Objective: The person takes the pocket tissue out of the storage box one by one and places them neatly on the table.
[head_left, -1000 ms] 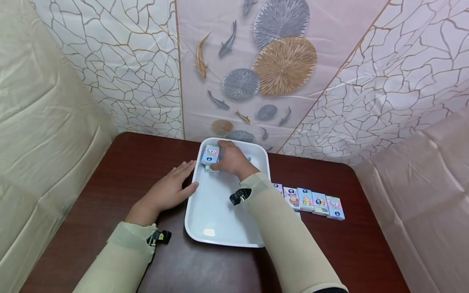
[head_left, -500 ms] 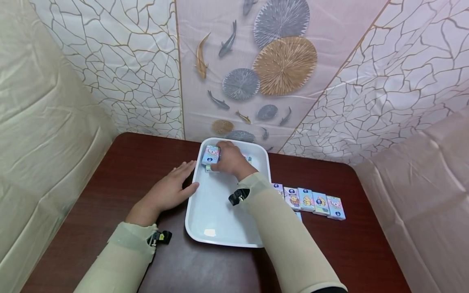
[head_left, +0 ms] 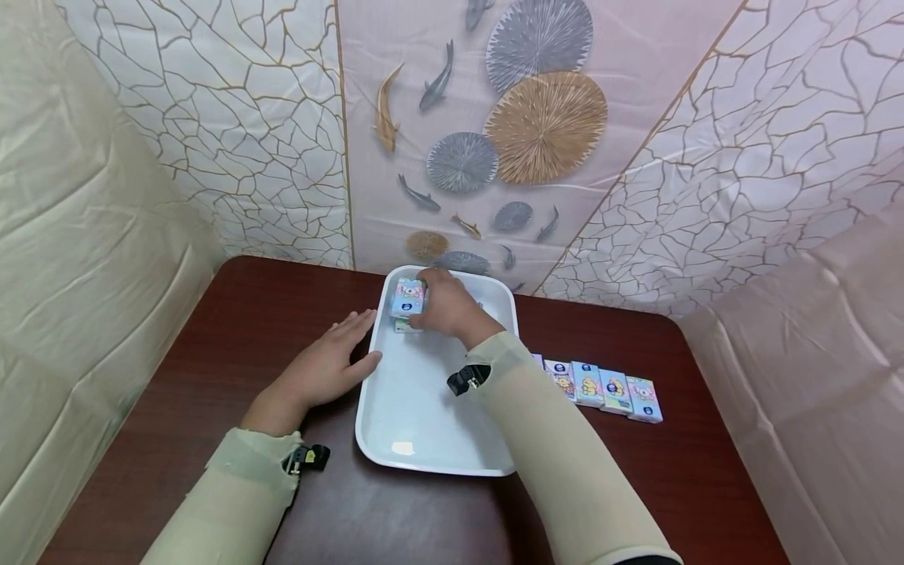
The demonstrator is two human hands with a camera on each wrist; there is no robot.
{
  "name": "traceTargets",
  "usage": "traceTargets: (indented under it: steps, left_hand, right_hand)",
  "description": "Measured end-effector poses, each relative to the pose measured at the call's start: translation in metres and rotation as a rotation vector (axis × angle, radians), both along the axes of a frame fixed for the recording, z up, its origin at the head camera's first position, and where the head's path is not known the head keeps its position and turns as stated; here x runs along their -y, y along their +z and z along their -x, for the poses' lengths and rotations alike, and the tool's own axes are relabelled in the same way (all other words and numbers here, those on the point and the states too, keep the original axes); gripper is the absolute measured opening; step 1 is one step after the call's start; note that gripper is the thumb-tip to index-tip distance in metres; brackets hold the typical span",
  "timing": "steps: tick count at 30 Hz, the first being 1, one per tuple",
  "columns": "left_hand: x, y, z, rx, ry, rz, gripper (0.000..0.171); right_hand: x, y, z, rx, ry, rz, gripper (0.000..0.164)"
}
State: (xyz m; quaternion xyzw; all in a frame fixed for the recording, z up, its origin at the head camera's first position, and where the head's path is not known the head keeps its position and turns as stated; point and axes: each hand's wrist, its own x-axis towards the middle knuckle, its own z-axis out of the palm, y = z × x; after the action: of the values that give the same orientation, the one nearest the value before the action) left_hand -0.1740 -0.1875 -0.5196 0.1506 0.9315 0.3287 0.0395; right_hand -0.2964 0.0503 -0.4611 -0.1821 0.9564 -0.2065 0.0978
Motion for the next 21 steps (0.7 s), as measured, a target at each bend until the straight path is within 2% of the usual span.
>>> traceTargets:
  steps: [14,21]
  left_hand:
    - [0.000,0.001,-0.001,-0.008,0.004,0.005,0.081]
    - [0.000,0.001,-0.001,-0.023,0.009,0.025,0.082]
  right_hand:
    - [-0.029,0.042,-0.025,-0.061,0.062,0.087,0.094]
    - [-0.053,0.053,-0.043,-0.105,0.088,0.130,0.090]
